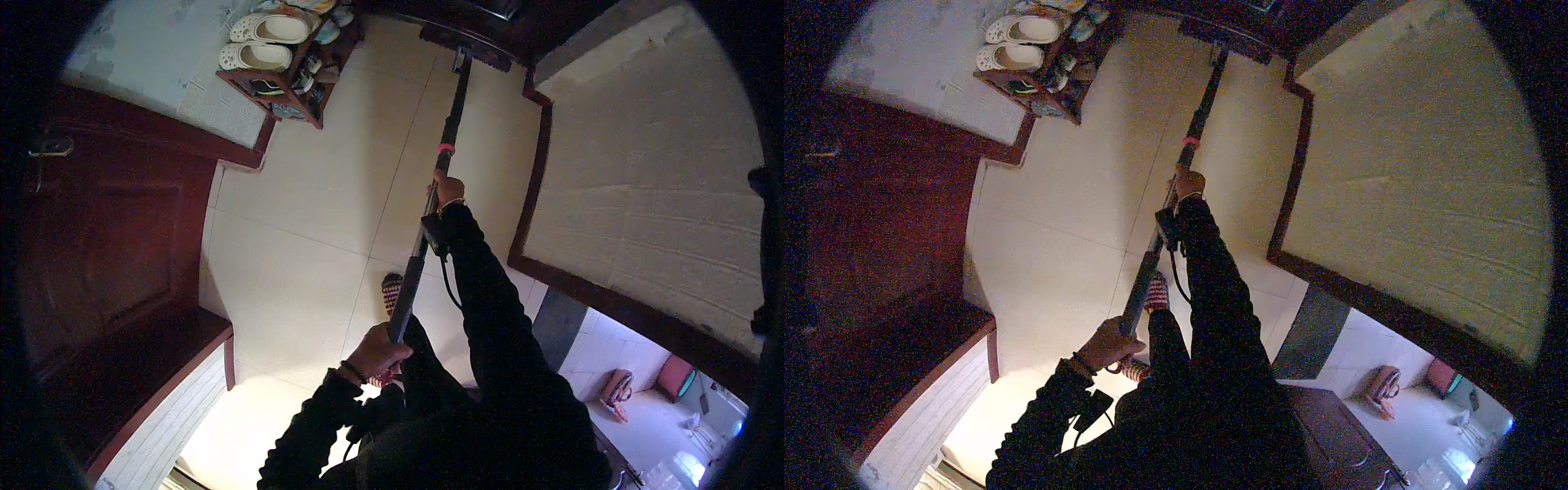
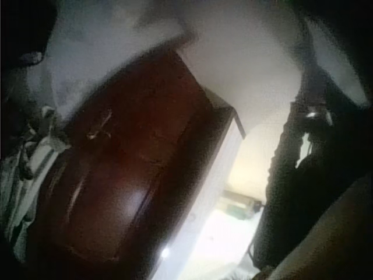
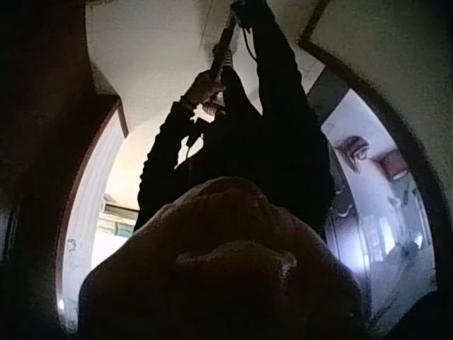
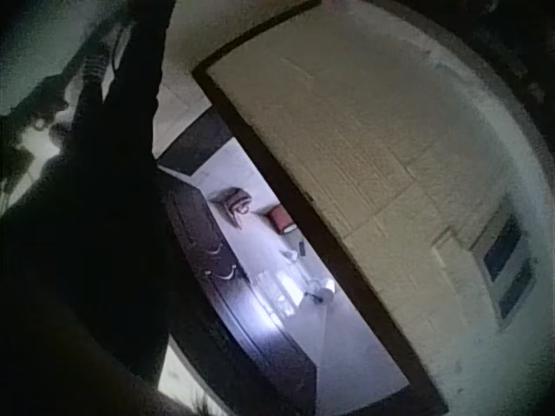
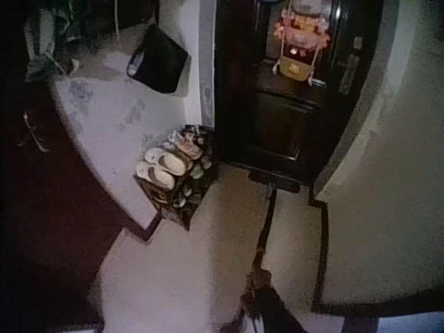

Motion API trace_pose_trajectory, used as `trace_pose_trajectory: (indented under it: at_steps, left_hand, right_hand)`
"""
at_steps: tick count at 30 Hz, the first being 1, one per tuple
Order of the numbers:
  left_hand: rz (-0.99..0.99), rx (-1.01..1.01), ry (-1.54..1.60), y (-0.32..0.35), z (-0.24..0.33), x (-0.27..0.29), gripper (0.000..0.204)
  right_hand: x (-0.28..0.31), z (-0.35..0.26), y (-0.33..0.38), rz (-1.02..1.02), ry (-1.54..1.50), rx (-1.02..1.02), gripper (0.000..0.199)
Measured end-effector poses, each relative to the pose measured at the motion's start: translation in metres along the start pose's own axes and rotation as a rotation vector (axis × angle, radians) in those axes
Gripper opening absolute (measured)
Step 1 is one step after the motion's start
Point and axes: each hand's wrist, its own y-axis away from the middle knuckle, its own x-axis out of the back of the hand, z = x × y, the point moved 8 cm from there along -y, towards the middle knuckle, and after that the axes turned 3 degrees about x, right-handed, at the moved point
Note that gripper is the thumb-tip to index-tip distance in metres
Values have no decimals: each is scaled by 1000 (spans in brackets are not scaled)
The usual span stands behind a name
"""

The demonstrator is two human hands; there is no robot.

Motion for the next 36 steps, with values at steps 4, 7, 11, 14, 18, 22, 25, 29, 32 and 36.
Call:
trace_pose_trajectory:
  at_steps: [4,7,11,14,18,22,25,29,32,36]
  left_hand:
    - [96,8,-217,27,-34,6,20]
    - [86,250,-12,75,-89,22,22]
    - [208,407,-134,150,-176,44,20]
    - [243,482,-199,221,-280,44,18]
    - [362,564,-296,355,-464,30,20]
    - [213,929,-441,531,-610,-25,27]
    - [287,1061,-457,635,-634,-52,27]
    - [347,1166,-552,699,-622,-52,28]
    - [389,1112,-669,687,-600,-31,29]
    - [415,804,-902,579,-508,-3,30]
  right_hand:
    - [-25,27,44,40,-505,-256,36]
    - [-67,4,93,44,-167,67,35]
    - [-129,17,215,-116,-388,-334,36]
    - [-175,24,338,-341,-450,-567,40]
    - [-256,49,536,-707,-561,-839,31]
    - [-286,72,727,-1156,-486,-1132,30]
    - [-290,90,770,-953,-591,-1303,31]
    - [-295,96,757,-662,-640,-1227,23]
    - [-284,90,726,-580,-591,-1105,19]
    - [-235,86,596,-386,-755,-903,20]
